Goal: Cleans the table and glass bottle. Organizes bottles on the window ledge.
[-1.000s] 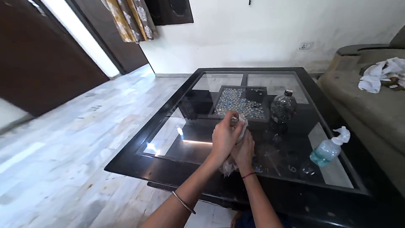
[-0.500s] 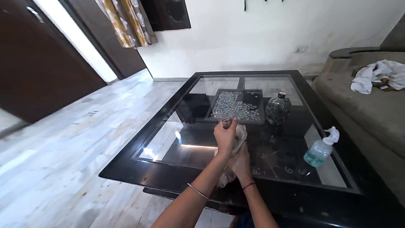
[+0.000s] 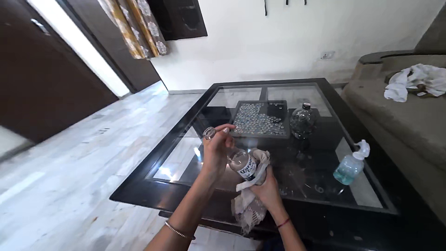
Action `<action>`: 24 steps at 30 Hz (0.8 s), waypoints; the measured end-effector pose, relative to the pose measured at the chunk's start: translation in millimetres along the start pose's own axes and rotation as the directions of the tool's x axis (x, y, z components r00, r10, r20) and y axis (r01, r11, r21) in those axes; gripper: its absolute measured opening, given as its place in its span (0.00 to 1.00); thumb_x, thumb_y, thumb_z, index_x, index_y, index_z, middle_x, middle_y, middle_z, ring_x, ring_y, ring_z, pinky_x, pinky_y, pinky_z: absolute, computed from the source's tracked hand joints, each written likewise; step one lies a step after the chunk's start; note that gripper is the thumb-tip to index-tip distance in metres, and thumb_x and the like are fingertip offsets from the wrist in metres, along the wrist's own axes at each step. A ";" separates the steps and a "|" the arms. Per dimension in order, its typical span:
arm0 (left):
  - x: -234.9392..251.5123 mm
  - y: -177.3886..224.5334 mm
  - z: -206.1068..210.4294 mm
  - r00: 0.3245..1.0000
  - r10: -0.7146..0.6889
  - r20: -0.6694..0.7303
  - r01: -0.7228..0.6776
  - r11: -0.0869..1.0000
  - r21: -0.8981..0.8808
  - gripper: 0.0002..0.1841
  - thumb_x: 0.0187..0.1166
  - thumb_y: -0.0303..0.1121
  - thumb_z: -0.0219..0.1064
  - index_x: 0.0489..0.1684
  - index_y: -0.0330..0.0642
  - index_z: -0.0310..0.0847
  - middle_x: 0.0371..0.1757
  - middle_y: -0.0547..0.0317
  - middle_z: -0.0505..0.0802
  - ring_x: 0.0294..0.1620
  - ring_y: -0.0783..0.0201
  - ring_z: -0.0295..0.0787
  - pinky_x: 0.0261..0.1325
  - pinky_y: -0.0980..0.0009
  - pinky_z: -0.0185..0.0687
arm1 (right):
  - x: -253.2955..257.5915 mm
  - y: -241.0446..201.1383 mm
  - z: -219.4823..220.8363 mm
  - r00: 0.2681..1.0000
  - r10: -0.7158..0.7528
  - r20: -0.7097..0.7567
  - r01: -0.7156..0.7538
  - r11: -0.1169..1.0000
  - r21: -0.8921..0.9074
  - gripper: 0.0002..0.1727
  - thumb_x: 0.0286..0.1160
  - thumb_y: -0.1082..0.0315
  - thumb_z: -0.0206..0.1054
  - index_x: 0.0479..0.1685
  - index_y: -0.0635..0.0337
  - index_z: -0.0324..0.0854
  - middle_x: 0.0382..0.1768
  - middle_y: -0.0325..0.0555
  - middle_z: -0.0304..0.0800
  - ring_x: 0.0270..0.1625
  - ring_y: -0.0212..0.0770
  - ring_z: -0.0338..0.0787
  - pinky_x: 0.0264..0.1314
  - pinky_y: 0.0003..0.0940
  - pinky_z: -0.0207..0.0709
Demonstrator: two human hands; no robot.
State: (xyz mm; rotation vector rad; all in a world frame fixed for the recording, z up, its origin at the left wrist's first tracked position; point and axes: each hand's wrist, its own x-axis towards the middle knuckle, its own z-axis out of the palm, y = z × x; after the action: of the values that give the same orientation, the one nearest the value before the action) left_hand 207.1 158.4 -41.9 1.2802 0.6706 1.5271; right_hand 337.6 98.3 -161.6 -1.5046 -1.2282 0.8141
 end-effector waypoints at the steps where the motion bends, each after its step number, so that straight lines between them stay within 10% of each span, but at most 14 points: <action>1: 0.7 3.4 -2.5 1.000 0.009 0.010 -0.009 1.000 -0.018 0.14 0.84 0.36 0.54 0.37 0.55 0.90 0.13 0.79 0.79 0.15 0.80 0.75 0.27 0.82 0.77 | -0.8 -7.3 -4.5 1.000 0.012 0.005 -0.012 1.000 -0.024 0.56 0.47 0.64 0.89 0.82 0.78 0.62 0.70 0.71 0.81 0.71 0.58 0.85 0.75 0.51 0.76; 10: -7.1 19.1 -2.1 0.989 0.016 -0.149 -0.033 0.993 -0.114 0.17 0.81 0.31 0.48 0.33 0.55 0.88 0.10 0.80 0.78 0.13 0.81 0.74 0.26 0.82 0.77 | -18.4 -31.7 -5.3 0.988 0.155 -0.022 -0.153 0.986 0.059 0.60 0.49 0.71 0.87 0.88 0.74 0.53 0.66 0.71 0.84 0.68 0.59 0.87 0.73 0.51 0.77; 24: -27.0 34.5 7.8 0.963 0.036 -0.266 -0.021 0.998 0.059 0.18 0.89 0.30 0.42 0.44 0.53 0.82 0.13 0.83 0.75 0.15 0.83 0.73 0.28 0.84 0.77 | -54.3 -20.7 -5.3 0.965 0.205 -0.163 -0.185 0.974 0.127 0.24 0.63 0.74 0.80 0.61 0.74 0.85 0.48 0.65 0.93 0.54 0.57 0.93 0.63 0.55 0.81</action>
State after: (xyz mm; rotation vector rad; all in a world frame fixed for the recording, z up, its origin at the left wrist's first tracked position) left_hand 201.5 120.0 -20.1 1.1383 0.8748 1.7337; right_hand 322.1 44.6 -144.9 -1.5875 -0.9007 0.8445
